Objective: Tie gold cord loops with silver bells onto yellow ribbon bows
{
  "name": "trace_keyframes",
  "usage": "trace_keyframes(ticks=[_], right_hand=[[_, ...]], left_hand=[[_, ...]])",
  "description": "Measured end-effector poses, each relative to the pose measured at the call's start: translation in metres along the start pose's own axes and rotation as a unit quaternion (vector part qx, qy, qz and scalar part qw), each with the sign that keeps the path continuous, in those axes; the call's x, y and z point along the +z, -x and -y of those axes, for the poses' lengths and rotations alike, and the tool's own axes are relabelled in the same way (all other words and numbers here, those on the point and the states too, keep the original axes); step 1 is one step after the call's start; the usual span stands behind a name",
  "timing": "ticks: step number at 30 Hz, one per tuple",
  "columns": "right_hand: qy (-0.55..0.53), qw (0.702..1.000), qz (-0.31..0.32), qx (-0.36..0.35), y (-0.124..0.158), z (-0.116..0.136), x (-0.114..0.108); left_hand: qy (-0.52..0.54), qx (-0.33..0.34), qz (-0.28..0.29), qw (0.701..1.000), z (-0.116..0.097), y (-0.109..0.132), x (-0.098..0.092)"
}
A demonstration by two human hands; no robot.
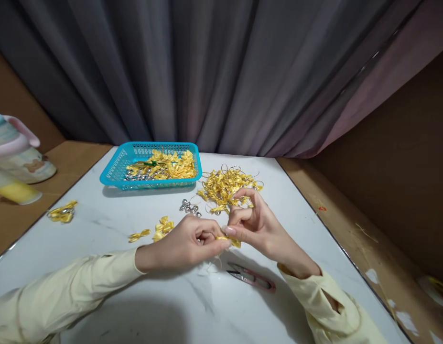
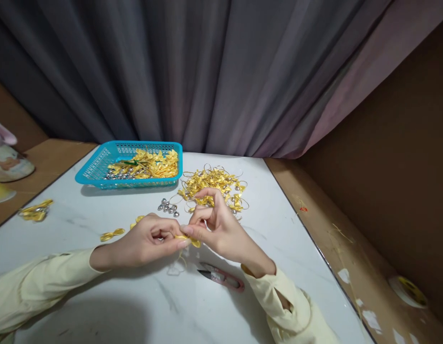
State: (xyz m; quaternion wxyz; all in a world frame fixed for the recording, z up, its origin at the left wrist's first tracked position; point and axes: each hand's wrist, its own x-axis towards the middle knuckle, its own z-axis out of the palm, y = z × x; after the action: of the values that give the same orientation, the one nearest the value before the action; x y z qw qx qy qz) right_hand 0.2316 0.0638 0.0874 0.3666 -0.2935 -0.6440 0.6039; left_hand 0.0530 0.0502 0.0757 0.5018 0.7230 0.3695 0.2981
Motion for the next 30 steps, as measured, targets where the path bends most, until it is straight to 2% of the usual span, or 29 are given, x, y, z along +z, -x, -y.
trace_keyframes(ticks=[3, 7, 13, 20, 24, 30], right_hand=[[0.022, 0.999, -0.028, -0.015, 0.000, 0.003, -0.002], [0.047, 0.992, -0.113, -0.027, -0.003, 0.009, -0.017], [0.076, 0.967, -0.234, -0.072, -0.012, 0.012, -0.057], [0.056, 0.917, -0.380, -0.104, -0.015, 0.010, -0.107], [0.037, 0.910, -0.401, -0.100, -0.014, 0.004, -0.124], [0.054, 0.917, -0.392, -0.048, -0.017, -0.012, -0.130]], left_hand=[[0.008, -0.004, 0.006, 1.000, -0.001, 0.001, 0.001], [0.014, -0.004, 0.037, 0.999, -0.002, 0.004, 0.002], [0.056, -0.019, 0.088, 0.994, -0.003, 0.006, 0.005], [0.111, -0.070, 0.141, 0.981, 0.002, 0.014, 0.014], [0.120, -0.081, 0.145, 0.979, 0.005, 0.017, 0.017], [0.153, -0.092, 0.135, 0.975, 0.006, 0.015, 0.015]])
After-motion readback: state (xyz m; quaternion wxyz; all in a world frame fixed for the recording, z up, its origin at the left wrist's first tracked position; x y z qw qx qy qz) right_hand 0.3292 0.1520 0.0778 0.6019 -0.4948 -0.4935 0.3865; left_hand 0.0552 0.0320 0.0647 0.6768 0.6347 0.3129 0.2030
